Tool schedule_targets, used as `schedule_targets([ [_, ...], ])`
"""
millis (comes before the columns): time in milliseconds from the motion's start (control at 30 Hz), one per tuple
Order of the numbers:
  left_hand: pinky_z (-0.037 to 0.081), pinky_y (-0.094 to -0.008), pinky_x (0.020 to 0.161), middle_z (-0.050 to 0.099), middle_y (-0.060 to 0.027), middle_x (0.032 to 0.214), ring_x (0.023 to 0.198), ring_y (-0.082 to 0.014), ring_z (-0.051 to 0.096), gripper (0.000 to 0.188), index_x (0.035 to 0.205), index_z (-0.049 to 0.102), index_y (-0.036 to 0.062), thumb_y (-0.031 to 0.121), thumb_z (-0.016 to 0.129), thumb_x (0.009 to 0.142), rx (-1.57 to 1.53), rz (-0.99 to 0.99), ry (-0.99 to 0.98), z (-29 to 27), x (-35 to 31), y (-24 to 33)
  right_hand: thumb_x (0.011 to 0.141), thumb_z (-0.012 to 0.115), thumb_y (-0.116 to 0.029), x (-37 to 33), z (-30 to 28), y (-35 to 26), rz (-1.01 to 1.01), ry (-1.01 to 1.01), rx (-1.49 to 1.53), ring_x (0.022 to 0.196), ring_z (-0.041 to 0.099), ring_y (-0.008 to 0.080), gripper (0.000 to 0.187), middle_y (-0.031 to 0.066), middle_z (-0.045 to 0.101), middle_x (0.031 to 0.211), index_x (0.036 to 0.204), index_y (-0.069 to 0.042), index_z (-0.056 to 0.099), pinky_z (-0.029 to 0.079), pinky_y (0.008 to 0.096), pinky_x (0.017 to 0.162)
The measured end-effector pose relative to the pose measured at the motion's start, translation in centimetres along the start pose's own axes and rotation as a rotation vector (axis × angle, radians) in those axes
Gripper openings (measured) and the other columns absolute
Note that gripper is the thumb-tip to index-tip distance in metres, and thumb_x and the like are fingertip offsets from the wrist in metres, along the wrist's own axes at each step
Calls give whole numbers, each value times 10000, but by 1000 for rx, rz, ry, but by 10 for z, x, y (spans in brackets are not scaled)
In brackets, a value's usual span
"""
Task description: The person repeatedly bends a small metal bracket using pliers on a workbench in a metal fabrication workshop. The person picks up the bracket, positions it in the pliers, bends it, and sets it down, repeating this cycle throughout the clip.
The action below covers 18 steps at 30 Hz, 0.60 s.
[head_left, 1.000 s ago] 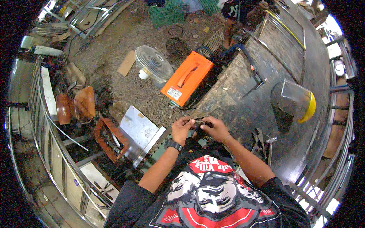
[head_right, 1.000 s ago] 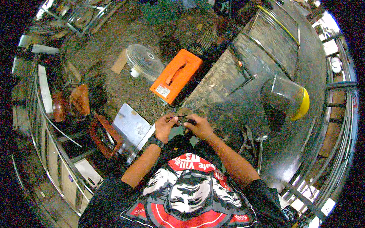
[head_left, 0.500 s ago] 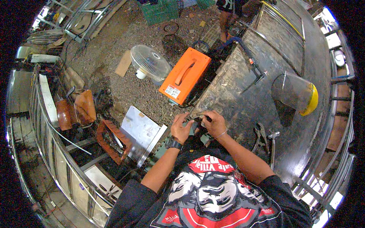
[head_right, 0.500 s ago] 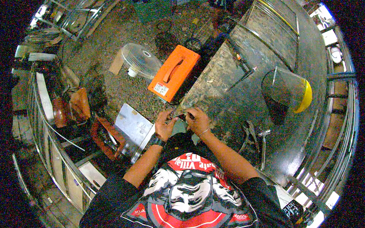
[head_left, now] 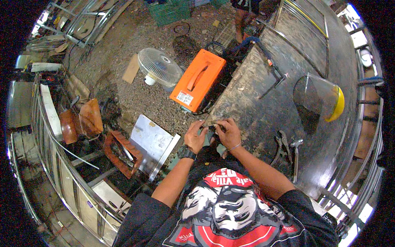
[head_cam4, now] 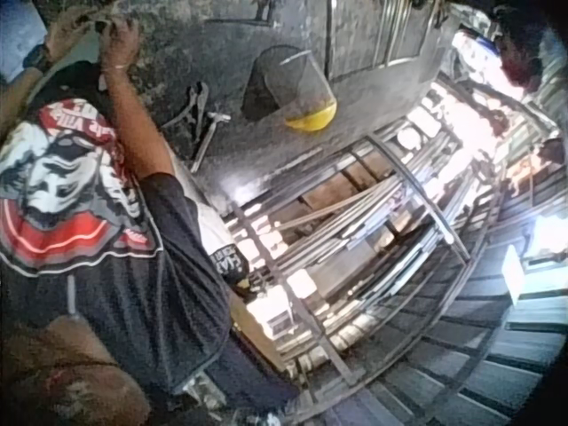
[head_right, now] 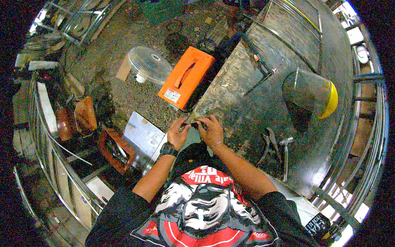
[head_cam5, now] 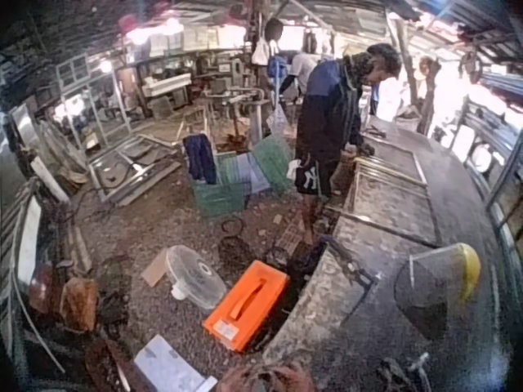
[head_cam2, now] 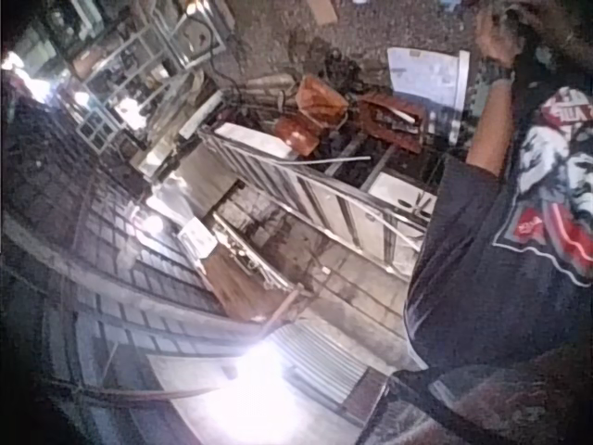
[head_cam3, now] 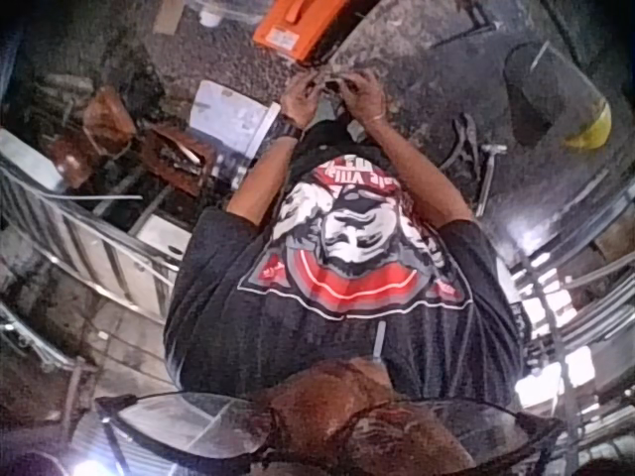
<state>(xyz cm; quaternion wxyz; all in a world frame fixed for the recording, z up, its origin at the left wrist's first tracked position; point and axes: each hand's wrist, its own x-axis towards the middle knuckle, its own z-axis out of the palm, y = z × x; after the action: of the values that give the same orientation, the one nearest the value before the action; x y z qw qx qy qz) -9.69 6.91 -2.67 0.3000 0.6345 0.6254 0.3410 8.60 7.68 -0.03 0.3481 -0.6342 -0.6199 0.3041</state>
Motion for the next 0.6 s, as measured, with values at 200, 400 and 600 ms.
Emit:
schedule_targets([
  [200,565,-403,885,709,-149,1175,1063,-358,692,332,1175,715,82,174,791,865,-37,-9,-17,4,1,-2,883,752,-187,2,-4,3,-2,-42,26,866,669,376,196,140,652,956,1058,-109,714,557,439,733],
  [400,545,-401,937,705,-162,1146,1055,-351,683,360,1184,698,54,112,789,840,-11,42,-2,1,1,0,898,747,-215,2,-6,-2,63,-102,-2,864,671,377,200,140,660,965,1066,-109,722,552,449,733],
  [600,551,-402,916,711,-164,1121,1036,-346,687,354,1158,696,51,111,807,828,-54,-7,-7,1,-1,1,901,745,-226,4,-9,-6,69,-115,-13,866,671,376,194,143,662,963,1053,-107,725,552,453,732],
])
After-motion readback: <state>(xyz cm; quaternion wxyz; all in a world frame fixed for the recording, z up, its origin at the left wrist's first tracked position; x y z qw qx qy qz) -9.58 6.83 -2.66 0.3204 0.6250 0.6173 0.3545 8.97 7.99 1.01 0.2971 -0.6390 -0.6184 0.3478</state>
